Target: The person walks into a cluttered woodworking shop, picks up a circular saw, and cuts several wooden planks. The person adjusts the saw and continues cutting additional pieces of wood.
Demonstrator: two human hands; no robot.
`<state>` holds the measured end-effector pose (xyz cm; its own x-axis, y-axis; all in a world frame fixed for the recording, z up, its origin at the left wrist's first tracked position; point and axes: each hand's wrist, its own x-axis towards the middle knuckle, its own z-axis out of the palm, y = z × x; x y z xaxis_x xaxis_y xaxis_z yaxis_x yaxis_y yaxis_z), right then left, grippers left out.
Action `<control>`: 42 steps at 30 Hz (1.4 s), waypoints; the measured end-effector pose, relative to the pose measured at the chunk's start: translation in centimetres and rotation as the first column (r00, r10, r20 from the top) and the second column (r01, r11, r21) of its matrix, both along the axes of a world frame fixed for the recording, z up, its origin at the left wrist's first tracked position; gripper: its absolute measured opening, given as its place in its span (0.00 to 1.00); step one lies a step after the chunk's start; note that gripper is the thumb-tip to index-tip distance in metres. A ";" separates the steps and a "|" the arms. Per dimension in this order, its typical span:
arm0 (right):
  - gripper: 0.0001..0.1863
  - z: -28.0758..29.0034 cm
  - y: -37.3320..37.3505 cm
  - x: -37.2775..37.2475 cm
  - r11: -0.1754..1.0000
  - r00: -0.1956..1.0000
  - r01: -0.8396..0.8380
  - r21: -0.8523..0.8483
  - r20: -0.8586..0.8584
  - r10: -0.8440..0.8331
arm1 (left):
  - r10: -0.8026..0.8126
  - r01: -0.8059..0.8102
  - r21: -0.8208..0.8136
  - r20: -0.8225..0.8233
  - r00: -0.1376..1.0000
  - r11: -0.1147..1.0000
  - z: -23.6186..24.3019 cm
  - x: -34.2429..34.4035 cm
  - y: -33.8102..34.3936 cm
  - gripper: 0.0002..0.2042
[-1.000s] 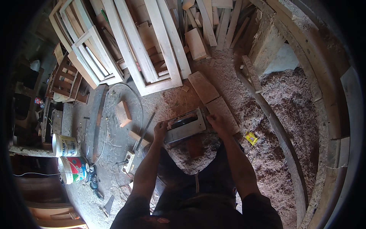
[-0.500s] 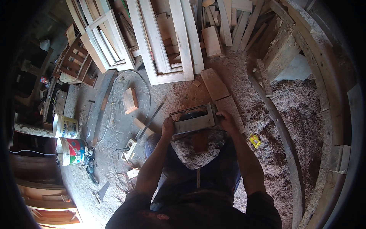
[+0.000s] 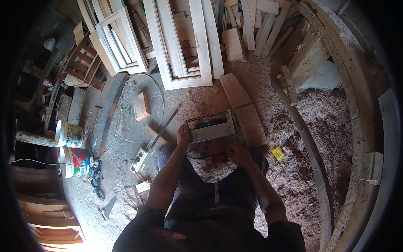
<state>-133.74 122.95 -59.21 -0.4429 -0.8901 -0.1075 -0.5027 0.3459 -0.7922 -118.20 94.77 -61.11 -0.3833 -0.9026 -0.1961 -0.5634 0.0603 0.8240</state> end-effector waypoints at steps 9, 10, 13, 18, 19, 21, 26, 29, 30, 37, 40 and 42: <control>0.16 -0.2 2.3 3.9 0.863 0.908 -0.397 0.313 -0.007 0.420 | 0.160 -0.153 0.049 -0.218 0.963 0.987 -1.5 -0.3 0.5 0.26; 0.15 -0.6 2.6 4.0 0.891 0.942 -0.333 0.307 0.057 0.332 | 0.186 -0.164 0.103 -0.261 0.947 0.981 -1.7 -0.3 0.5 0.27; 0.14 -1.3 2.8 2.9 0.996 0.990 -0.038 0.078 0.140 0.027 | 0.196 -0.176 0.096 -0.273 0.942 0.980 -2.1 -0.2 0.8 0.28; 0.16 -0.3 -0.7 0.0 0.855 0.642 0.519 -0.003 0.662 -0.387 | 0.163 -0.160 0.031 -0.253 0.954 0.987 -1.9 -0.2 0.4 0.25; 0.16 0.0 -1.4 -0.3 0.792 0.570 0.609 -0.035 0.714 -0.407 | 0.151 -0.148 0.030 -0.196 0.969 0.989 -1.8 -0.1 0.3 0.25; 0.16 0.6 -2.7 -1.1 0.829 0.673 0.558 -0.029 0.599 -0.433 | 0.119 -0.113 0.059 -0.098 0.988 0.992 -1.6 0.0 0.0 0.25; 0.17 1.2 -3.5 -1.6 0.835 0.664 0.544 0.082 0.567 -0.488 | 0.122 -0.122 0.009 -0.090 0.988 0.992 -0.9 0.0 0.2 0.24; 0.23 1.7 -4.1 -1.4 0.819 0.773 0.571 -0.051 0.369 -0.516 | 0.122 -0.122 0.000 -0.037 0.992 0.993 -0.2 -0.2 0.3 0.23; 0.26 2.0 -4.4 -1.3 0.822 0.852 0.523 -0.227 0.118 -0.510 | 0.111 -0.110 0.023 -0.021 0.994 0.994 0.0 -0.1 0.3 0.23; 0.36 4.5 -4.8 -2.7 0.997 0.795 -0.032 -0.065 -0.607 -0.014 | 0.060 -0.079 0.131 0.149 0.987 0.988 0.4 -0.1 -1.7 0.25; 0.32 4.6 -6.3 -3.6 0.999 0.777 0.007 0.041 -0.629 0.020 | 0.062 -0.088 0.200 0.134 0.989 0.976 -0.7 0.0 -2.6 0.23; 0.30 4.8 -6.7 -3.8 0.999 0.743 -0.021 0.029 -0.669 0.034 | 0.021 -0.058 0.235 0.157 0.987 0.970 -1.3 0.2 -3.6 0.22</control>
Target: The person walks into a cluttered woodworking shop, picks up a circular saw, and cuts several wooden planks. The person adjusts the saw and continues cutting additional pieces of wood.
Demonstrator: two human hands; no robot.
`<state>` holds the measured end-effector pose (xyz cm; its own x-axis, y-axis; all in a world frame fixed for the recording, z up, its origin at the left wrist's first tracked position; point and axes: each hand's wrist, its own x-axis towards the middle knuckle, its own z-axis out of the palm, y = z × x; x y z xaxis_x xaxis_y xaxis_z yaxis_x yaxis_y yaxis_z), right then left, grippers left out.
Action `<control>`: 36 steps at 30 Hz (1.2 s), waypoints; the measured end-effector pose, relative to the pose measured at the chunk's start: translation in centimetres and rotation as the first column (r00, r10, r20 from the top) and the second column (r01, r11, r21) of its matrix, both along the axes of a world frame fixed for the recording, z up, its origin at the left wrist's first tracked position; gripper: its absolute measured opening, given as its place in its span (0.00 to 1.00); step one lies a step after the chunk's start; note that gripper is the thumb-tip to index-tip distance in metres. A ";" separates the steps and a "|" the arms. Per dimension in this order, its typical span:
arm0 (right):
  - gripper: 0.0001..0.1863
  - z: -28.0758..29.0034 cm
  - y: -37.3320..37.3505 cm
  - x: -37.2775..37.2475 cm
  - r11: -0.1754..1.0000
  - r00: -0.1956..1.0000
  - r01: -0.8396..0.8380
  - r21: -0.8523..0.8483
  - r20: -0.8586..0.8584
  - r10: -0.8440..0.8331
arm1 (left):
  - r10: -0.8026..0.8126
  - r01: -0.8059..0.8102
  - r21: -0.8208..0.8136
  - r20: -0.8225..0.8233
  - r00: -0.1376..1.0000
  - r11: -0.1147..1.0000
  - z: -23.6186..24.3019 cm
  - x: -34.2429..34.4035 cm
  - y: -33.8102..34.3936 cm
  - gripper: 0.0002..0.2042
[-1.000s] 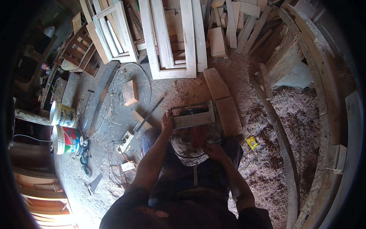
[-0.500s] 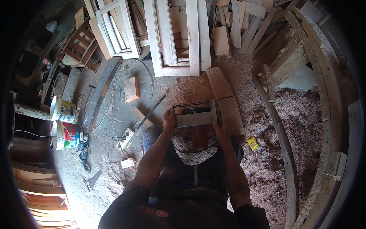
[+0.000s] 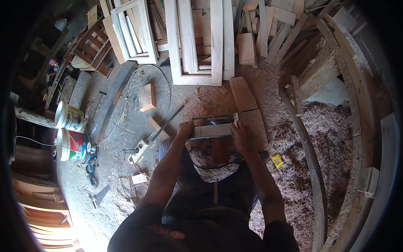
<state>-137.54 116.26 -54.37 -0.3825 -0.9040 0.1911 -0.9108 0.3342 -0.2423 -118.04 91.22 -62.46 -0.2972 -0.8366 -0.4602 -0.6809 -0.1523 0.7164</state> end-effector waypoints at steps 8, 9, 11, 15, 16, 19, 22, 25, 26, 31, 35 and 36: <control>0.24 2.8 -1.3 -2.0 0.995 0.997 -0.077 0.063 0.017 0.076 | -0.082 0.066 0.272 0.049 0.995 0.960 2.4 -0.7 -1.3 0.18; 0.22 3.0 -1.7 -2.4 0.992 0.996 -0.083 0.090 0.033 0.080 | -0.097 0.086 0.296 0.023 0.995 0.951 3.1 -0.8 -1.3 0.18; 0.20 3.5 -2.4 -3.2 0.986 0.994 -0.085 0.144 0.077 0.075 | -0.131 0.129 0.366 -0.020 0.991 0.922 4.7 -0.9 -1.3 0.18; 0.18 4.6 -3.5 -5.0 0.946 0.986 -0.109 0.305 0.154 0.064 | -0.138 0.207 0.518 -0.168 0.976 0.830 6.8 0.0 -1.3 0.23; 0.18 4.8 -3.8 -5.3 0.929 0.984 -0.126 0.348 0.165 0.071 | -0.120 0.225 0.546 -0.221 0.968 0.807 7.0 0.3 -1.1 0.24; 0.18 5.0 -4.2 -6.1 0.903 0.980 -0.149 0.402 0.179 0.082 | -0.107 0.234 0.470 -0.281 0.954 0.851 6.8 0.8 -0.2 0.19; 0.19 4.7 -3.8 -6.4 0.904 0.978 -0.165 0.394 0.181 0.099 | 0.023 0.172 0.467 -0.382 0.924 0.867 5.8 1.0 1.0 0.22; 0.20 4.6 -2.7 -6.8 0.927 0.970 -0.169 0.336 0.223 0.096 | -0.004 0.170 0.524 -0.303 0.953 0.835 4.9 0.5 1.3 0.29; 0.20 4.7 -2.4 -7.0 0.941 0.962 -0.183 0.285 0.248 0.112 | -0.002 0.178 0.520 -0.322 0.947 0.835 4.7 0.5 1.4 0.29; 0.21 4.9 -1.7 -8.0 0.970 0.939 -0.144 0.194 0.335 0.073 | -0.007 0.185 0.491 -0.342 0.940 0.851 4.4 0.4 2.2 0.27; 0.20 4.4 -2.4 -9.4 0.952 0.925 -0.249 0.178 0.334 0.180 | 0.028 0.209 0.464 -0.453 0.891 0.861 3.1 0.3 2.6 0.26; 0.20 4.2 -2.3 -9.5 0.956 0.928 -0.240 0.170 0.328 0.174 | 0.048 0.194 0.457 -0.466 0.883 0.868 2.4 0.3 2.8 0.25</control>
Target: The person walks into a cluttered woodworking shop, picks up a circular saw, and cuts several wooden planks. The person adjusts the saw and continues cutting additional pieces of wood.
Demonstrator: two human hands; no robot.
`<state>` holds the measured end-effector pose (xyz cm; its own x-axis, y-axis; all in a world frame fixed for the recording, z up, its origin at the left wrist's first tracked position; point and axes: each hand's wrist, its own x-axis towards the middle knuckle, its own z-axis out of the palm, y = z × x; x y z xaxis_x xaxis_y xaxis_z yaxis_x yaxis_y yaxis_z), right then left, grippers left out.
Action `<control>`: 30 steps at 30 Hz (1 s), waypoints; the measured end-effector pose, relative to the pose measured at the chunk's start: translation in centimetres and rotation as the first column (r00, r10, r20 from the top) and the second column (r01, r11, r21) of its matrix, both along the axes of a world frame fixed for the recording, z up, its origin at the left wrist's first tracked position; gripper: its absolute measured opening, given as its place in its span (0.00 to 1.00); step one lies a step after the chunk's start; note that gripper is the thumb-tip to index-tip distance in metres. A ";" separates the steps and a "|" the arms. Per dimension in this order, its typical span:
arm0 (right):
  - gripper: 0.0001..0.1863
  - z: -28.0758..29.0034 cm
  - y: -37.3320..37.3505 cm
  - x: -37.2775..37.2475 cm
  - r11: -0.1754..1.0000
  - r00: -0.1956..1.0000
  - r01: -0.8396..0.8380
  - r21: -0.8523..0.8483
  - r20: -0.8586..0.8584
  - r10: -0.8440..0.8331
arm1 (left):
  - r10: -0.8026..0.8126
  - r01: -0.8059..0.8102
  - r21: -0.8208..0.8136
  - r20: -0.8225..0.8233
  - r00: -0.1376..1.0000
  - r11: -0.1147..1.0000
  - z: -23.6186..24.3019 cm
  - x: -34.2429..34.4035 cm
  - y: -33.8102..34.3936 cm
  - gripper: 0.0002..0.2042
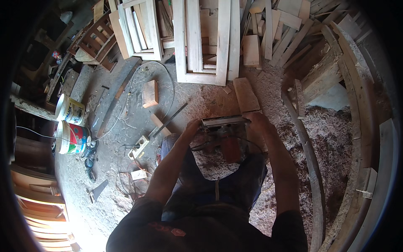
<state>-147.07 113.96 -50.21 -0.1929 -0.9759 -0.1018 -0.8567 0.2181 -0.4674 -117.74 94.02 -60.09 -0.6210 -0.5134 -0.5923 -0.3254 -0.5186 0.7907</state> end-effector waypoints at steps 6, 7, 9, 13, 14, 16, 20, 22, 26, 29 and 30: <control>0.22 -1.0 -0.5 -0.4 0.998 1.000 -0.008 0.065 -0.014 0.009 | 0.187 -0.154 -0.252 0.115 0.976 0.955 -4.5 1.8 3.0 0.27; 0.24 -1.1 -0.7 -0.4 0.998 1.000 -0.025 0.061 -0.010 0.026 | 0.209 -0.167 -0.279 0.127 0.970 0.946 -4.6 1.9 3.4 0.27; 0.21 -1.3 -0.7 -0.4 0.998 1.000 -0.029 0.047 0.001 0.029 | 0.250 -0.195 -0.336 0.126 0.960 0.921 -4.1 2.1 4.1 0.28; 0.17 -1.8 -0.4 -0.2 0.998 1.000 0.021 -0.060 0.009 -0.021 | 0.165 -0.148 -0.116 0.155 0.974 0.982 -1.0 2.5 3.8 0.26; 0.17 -1.8 -0.3 -0.2 0.996 1.000 0.013 -0.089 0.021 -0.011 | 0.131 -0.120 -0.081 0.147 0.980 0.989 -0.3 2.5 3.4 0.24; 0.18 -1.9 -0.3 -0.2 0.999 1.000 0.006 -0.054 0.006 -0.006 | 0.081 -0.078 -0.033 0.095 0.992 0.996 0.9 2.9 2.6 0.21; 0.17 -1.6 -0.1 0.1 0.997 0.999 0.030 -0.065 0.023 -0.029 | -0.005 0.007 0.073 -0.025 1.000 0.997 2.0 3.5 1.7 0.15; 0.17 -1.3 -0.1 0.2 0.998 0.999 0.049 -0.045 0.020 -0.048 | -0.043 0.043 -0.033 0.003 0.999 0.999 2.4 3.4 1.9 0.13; 0.17 -0.7 -0.6 0.3 0.999 0.999 0.035 0.016 0.003 -0.035 | -0.093 0.304 -0.845 0.294 0.951 0.440 3.0 2.9 3.2 0.16; 0.19 -0.3 -0.7 0.2 0.994 0.999 0.043 0.105 0.011 -0.045 | -0.080 0.337 -0.903 0.328 0.941 0.268 2.6 3.3 3.8 0.18; 0.19 -0.3 -0.5 0.2 0.994 0.999 0.048 0.102 0.005 -0.049 | -0.046 0.356 -0.909 0.354 0.934 0.218 2.3 3.5 3.8 0.18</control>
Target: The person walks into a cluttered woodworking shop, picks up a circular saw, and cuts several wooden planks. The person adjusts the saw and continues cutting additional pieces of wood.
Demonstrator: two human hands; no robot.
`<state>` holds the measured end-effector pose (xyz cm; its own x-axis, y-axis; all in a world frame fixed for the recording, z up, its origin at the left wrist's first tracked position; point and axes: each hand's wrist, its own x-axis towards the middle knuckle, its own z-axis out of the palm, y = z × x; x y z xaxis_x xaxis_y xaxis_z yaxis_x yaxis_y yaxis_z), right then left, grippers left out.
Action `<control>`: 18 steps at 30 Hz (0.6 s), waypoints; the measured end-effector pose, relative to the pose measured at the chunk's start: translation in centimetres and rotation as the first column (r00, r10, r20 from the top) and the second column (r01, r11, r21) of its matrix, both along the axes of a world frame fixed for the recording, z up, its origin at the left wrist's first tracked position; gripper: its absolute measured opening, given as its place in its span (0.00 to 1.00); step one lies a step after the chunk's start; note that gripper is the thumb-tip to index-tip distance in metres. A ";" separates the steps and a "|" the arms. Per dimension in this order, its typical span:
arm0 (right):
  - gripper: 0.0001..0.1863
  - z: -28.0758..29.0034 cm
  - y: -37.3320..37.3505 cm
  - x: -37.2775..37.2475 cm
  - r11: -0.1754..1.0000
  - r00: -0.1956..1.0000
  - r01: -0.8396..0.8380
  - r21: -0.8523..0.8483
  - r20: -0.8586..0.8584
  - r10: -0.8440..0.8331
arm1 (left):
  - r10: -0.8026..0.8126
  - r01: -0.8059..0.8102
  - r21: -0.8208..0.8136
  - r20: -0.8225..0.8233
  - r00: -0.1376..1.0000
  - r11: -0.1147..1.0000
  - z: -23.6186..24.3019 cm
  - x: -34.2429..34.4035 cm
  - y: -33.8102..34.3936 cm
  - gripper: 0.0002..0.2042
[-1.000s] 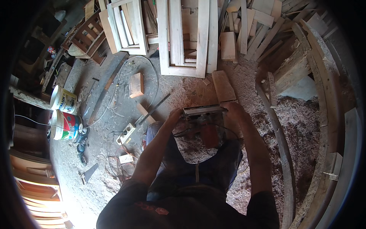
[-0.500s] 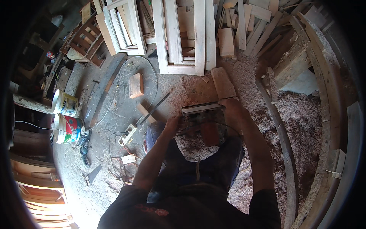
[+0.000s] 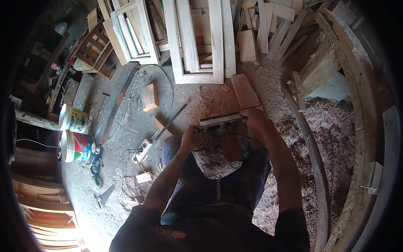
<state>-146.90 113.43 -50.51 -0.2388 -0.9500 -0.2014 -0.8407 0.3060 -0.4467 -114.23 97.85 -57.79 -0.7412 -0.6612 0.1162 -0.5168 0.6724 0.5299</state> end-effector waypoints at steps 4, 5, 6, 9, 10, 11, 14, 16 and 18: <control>0.22 -0.4 0.0 -0.1 0.999 1.000 -0.006 -0.045 -0.006 0.006 | 0.373 -0.179 0.956 0.083 0.924 0.231 -1.2 0.0 -1.1 0.19; 0.22 -0.5 0.0 -0.2 0.998 1.000 -0.021 -0.060 -0.001 0.021 | 0.419 -0.140 0.989 0.112 0.901 0.038 -1.2 -0.1 -1.6 0.20; 0.22 -0.5 -0.1 -0.3 0.998 1.000 -0.031 -0.054 -0.001 0.031 | 0.476 -0.135 0.991 0.124 0.870 -0.011 -1.3 -0.6 -1.5 0.21; 0.22 -0.4 -0.2 -0.4 0.999 0.999 -0.035 -0.007 -0.014 0.034 | 0.507 -0.145 0.988 0.151 0.849 -0.052 -0.8 -1.3 -1.7 0.21; 0.22 -0.3 -0.2 -0.3 0.999 0.999 -0.029 0.034 -0.018 0.030 | 0.503 -0.161 0.987 0.153 0.851 -0.027 -0.5 -1.3 -1.7 0.21; 0.22 -0.2 -0.2 -0.2 0.999 0.999 -0.026 0.021 -0.018 0.026 | 0.421 -0.171 0.965 0.074 0.904 0.198 -0.2 -1.1 -1.6 0.21; 0.22 0.2 0.0 -0.1 0.999 1.000 -0.012 0.030 -0.015 0.012 | 0.039 0.027 0.523 -0.113 0.993 0.852 0.4 -0.1 -1.6 0.18; 0.22 0.3 0.0 0.0 1.000 1.000 -0.016 0.026 -0.009 0.016 | -0.326 0.318 -0.086 -0.108 0.939 0.944 0.8 0.4 -2.2 0.16; 0.22 0.1 -0.1 -0.1 0.999 0.999 -0.034 0.033 -0.042 0.035 | -0.247 0.257 0.114 -0.101 0.964 0.960 1.1 0.8 -2.6 0.13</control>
